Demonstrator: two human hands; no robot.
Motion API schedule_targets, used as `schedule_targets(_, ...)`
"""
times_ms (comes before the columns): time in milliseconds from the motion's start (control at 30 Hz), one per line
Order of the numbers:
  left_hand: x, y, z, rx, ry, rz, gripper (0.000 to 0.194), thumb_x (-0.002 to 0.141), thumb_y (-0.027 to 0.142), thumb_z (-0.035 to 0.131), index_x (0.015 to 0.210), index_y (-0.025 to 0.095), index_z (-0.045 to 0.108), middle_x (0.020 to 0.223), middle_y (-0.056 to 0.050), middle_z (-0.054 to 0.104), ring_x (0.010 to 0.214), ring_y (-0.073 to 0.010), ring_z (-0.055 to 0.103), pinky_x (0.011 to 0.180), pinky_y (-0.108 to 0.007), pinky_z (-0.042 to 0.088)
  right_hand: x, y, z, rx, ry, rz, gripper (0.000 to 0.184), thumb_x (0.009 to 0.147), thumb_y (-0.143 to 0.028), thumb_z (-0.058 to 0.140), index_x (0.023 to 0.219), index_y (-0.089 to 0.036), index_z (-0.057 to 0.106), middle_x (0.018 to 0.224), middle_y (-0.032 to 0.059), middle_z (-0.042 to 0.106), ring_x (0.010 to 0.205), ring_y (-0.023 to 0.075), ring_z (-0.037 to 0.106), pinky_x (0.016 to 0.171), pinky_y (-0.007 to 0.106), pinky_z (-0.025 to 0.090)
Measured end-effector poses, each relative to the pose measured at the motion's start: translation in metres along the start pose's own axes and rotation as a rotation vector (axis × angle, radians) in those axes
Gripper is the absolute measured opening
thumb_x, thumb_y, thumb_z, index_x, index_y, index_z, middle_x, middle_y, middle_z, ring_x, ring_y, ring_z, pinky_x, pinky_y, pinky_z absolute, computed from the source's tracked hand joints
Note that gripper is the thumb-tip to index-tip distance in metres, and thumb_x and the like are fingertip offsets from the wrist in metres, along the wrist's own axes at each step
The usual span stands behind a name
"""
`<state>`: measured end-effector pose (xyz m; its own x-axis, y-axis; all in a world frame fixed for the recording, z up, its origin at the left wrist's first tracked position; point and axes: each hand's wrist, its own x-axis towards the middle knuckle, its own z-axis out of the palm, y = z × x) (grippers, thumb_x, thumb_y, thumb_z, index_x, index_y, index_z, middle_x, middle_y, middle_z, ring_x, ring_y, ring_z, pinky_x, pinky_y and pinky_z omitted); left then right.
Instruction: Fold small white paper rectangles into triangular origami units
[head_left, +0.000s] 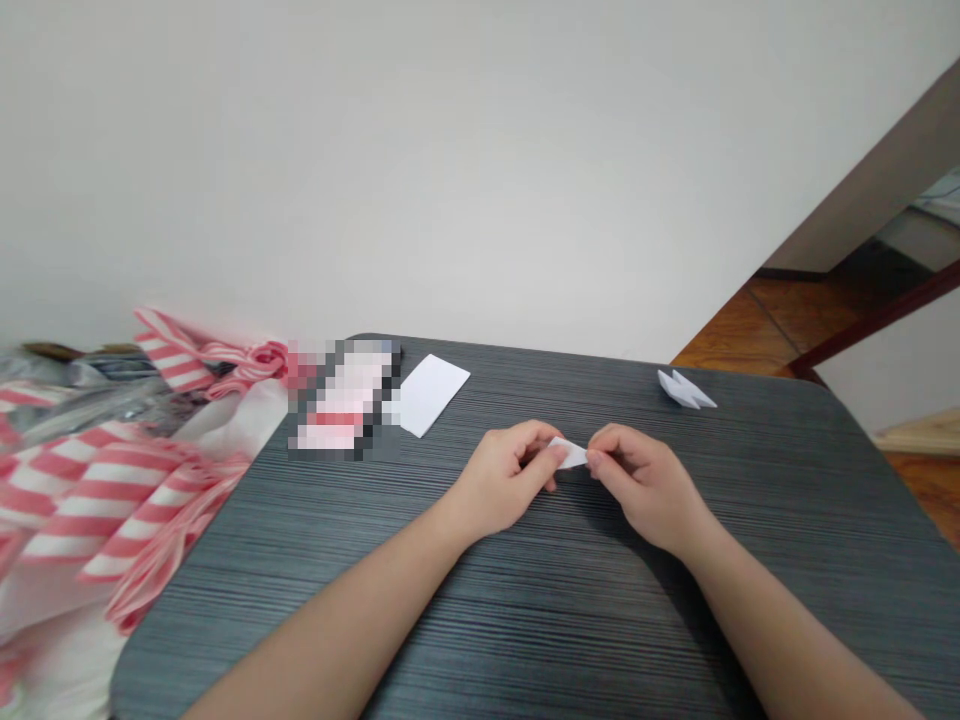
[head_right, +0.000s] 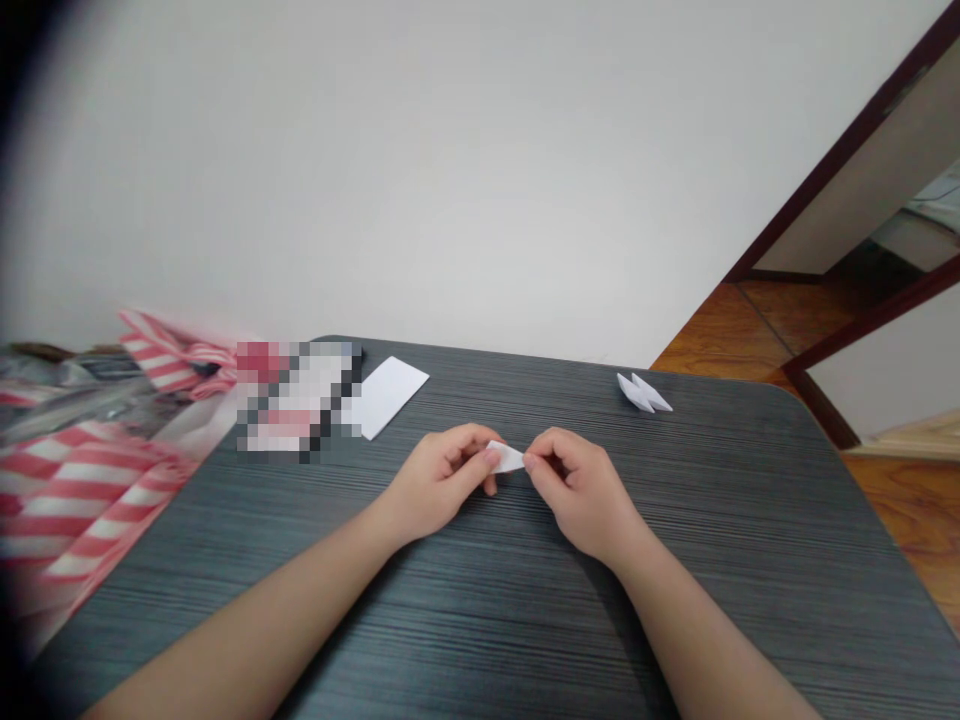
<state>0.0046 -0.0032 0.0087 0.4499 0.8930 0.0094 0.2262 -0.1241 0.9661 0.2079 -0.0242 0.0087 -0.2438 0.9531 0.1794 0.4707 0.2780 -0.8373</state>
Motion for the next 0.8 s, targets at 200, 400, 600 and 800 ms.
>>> schedule_targets(200,0.0006,0.0015,0.0017,-0.071,0.07,-0.035,0.022,0.094,0.035,0.053,0.09,0.016,0.063,0.079,-0.003,0.073,0.059,-0.0115,0.063,0.058,-0.022,0.048,-0.0007,0.0057,-0.0016,0.08,0.139,0.062,0.016,0.092,-0.025,0.056,0.077,-0.02,0.06,0.072,0.0015,0.061,0.068,0.0169,0.056,0.065,0.029,0.045)
schedule_targets(400,0.0005,-0.0019,0.0004,0.039,0.063,-0.042,0.029,0.096,0.037,0.051,0.083,0.016,0.066,0.061,0.0,0.067,0.054,-0.0115,0.06,0.056,-0.022,0.046,-0.0014,0.0063,-0.0009,0.143,0.163,0.081,0.015,0.092,-0.025,0.057,0.078,-0.02,0.06,0.071,0.0012,0.06,0.068,0.0164,0.055,0.064,0.029,0.045)
schedule_targets(600,0.0002,-0.0042,-0.0003,0.096,0.059,-0.044,0.033,0.098,0.036,0.048,0.079,0.017,0.065,0.063,0.0,0.069,0.054,-0.0106,0.062,0.059,-0.022,0.046,-0.0007,0.0023,-0.0001,0.137,0.126,0.122,0.017,0.092,-0.026,0.056,0.077,-0.02,0.06,0.07,0.0005,0.059,0.067,0.0161,0.055,0.063,0.028,0.043)
schedule_targets(800,0.0011,-0.0046,0.0002,0.093,0.033,-0.037,0.033,0.099,0.034,0.045,0.077,0.016,0.063,0.066,0.0,0.07,0.053,-0.0104,0.062,0.057,-0.021,0.047,-0.0003,0.0071,-0.0013,0.088,0.092,0.147,0.017,0.093,-0.027,0.055,0.079,-0.02,0.062,0.07,-0.0002,0.06,0.066,0.0161,0.055,0.065,0.029,0.042)
